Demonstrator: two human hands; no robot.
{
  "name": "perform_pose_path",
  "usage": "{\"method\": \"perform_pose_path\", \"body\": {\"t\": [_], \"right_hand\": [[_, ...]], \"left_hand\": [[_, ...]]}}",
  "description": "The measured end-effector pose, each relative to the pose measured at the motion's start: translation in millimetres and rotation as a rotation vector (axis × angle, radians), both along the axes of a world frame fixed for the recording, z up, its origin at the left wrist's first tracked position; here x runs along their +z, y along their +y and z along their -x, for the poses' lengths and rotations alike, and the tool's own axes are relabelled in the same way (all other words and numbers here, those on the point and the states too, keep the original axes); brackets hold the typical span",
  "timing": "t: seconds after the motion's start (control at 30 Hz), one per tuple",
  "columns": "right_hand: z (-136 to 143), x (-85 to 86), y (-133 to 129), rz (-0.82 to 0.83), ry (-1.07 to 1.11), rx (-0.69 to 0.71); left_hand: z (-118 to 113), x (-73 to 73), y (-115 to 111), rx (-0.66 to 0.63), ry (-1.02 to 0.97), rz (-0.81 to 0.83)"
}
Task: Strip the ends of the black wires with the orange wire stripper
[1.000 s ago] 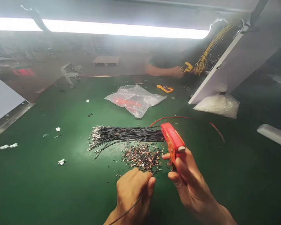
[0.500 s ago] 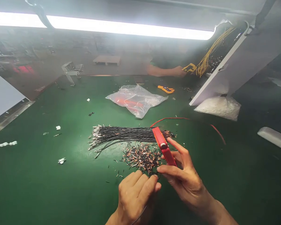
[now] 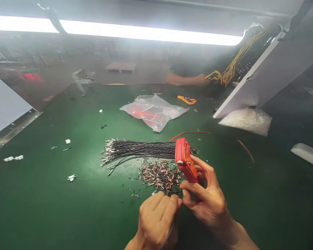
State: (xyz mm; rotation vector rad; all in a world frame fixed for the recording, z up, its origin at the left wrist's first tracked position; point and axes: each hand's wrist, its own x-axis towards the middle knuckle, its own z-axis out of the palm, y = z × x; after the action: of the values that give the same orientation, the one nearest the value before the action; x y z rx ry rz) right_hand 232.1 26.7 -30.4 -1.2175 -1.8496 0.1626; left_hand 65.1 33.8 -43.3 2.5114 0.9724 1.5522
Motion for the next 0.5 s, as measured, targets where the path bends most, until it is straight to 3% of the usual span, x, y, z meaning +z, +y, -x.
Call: {"method": "perform_pose_path", "body": {"t": [0.37,0.5], "right_hand": [[5.3,-2.0,6.0,-0.013,0.065,-0.055],[-11.0,-3.7,12.1,-0.052,0.064,-0.205]], "left_hand": [[-3.4,1.4,-3.5,0.051,-0.019,0.002],[-5.1,-1.0,-9.1,0.035,-0.045,-0.006]]}}
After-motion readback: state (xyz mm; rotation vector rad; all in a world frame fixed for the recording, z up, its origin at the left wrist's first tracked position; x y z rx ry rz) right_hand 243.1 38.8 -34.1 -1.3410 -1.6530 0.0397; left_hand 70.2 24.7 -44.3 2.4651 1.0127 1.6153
